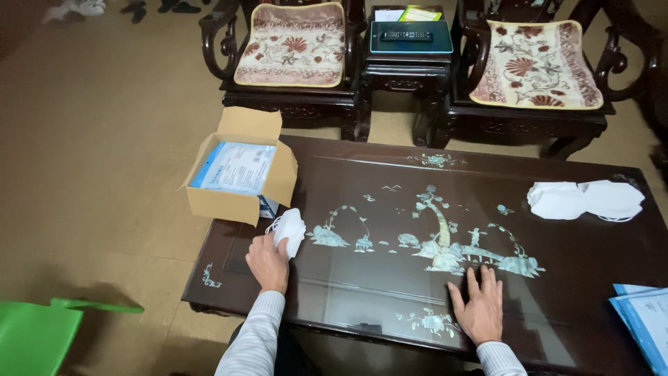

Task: Packing individual face masks into blue envelopes on a table.

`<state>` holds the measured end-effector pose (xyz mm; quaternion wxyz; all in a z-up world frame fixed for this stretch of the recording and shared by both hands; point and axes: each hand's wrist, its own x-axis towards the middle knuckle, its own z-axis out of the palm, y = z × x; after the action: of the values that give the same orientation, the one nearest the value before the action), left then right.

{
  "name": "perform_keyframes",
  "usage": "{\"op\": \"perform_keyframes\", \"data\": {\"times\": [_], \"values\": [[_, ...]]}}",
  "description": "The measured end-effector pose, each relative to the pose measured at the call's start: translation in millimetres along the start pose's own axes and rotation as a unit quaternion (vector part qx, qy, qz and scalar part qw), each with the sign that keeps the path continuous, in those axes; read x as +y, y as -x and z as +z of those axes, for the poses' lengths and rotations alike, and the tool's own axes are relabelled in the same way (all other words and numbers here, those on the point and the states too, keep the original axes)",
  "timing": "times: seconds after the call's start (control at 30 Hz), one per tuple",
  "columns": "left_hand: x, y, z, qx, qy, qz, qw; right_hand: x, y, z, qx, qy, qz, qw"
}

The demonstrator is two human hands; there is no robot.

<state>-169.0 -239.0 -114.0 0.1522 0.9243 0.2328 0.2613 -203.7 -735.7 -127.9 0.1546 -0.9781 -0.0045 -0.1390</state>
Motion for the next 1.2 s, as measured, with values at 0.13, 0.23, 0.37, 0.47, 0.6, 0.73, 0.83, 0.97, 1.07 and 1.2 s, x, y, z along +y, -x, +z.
{"op": "perform_keyframes", "data": {"times": [0.13,0.23,0.37,0.47,0.6,0.73,0.83,0.97,1.07,1.2], "values": [[22,13,-24,0.071,0.105,0.084,0.988,7,-1,-1,0.017,-0.094,0.024,0.995],[64,16,-69,0.087,0.141,0.190,0.968,6,-6,-19,0.022,-0.244,0.109,0.963],[97,42,-81,-0.044,0.256,0.080,0.962,-31,-19,-49,0.044,-0.291,0.125,0.947],[142,49,-110,-0.025,0.244,0.222,0.944,-62,-30,-72,0.029,-0.363,0.146,0.920],[181,68,-109,-0.168,0.407,0.144,0.886,-101,-43,-105,-0.084,-0.512,0.046,0.854],[197,81,-38,-0.342,0.420,-0.156,0.826,-151,-45,-121,-0.136,-0.654,0.137,0.732],[228,74,-68,-0.349,0.596,-0.327,0.645,-144,-50,-61,-0.105,-0.638,0.324,0.691],[205,125,70,-0.448,0.526,-0.314,0.651,-111,-60,7,-0.144,-0.591,0.362,0.706],[197,130,88,-0.413,0.551,-0.393,0.610,-102,-54,22,-0.209,-0.598,0.414,0.653],[199,122,70,-0.438,0.550,-0.395,0.592,-103,-56,18,-0.236,-0.589,0.399,0.662]]}}
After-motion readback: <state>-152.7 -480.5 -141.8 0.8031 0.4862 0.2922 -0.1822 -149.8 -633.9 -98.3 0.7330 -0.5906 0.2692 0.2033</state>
